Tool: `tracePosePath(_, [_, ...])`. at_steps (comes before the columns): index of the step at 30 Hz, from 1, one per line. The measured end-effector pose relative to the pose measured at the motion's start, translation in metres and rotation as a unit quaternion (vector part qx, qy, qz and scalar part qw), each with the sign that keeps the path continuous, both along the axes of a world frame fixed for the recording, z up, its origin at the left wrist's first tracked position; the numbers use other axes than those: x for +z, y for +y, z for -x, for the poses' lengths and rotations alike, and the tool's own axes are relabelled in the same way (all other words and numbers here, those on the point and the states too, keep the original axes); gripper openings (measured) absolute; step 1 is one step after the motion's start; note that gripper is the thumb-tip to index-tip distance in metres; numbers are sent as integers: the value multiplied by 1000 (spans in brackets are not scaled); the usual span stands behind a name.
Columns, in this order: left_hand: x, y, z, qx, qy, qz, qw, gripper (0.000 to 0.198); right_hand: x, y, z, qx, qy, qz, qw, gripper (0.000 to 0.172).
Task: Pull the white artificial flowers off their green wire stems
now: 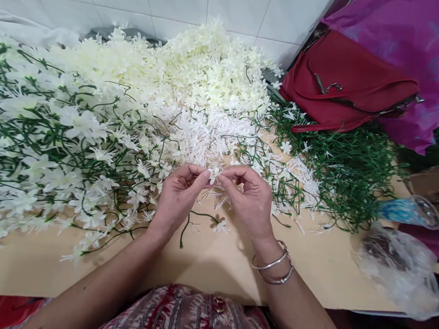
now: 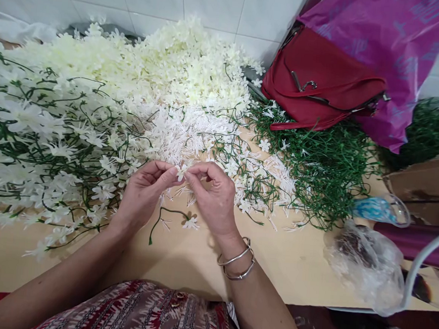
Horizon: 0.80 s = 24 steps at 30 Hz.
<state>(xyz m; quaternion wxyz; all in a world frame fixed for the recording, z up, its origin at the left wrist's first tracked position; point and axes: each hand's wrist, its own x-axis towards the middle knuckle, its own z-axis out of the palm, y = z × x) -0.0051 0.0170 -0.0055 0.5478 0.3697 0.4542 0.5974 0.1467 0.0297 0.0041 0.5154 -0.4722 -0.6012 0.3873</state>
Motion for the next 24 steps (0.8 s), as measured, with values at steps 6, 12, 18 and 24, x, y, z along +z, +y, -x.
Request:
tracePosePath(6, [-1,0,2,-6,-6,-3,1000,20,-1,-1,4,-22,-79,-101,991,13])
tracePosePath(12, [-5,-1,0,-36,-81,38,995,20,-3,-2,11,-65,-175,-239,953,22])
tracePosePath(18, [-3,-1,-3,-53,-127,65,988,25,-6,-3,11,-73,-213,-249,942,22])
tracePosePath(24, [-6,-2,-2,-58,-86,31,994,22,-3,-2,7,-47,-149,-120,980,28])
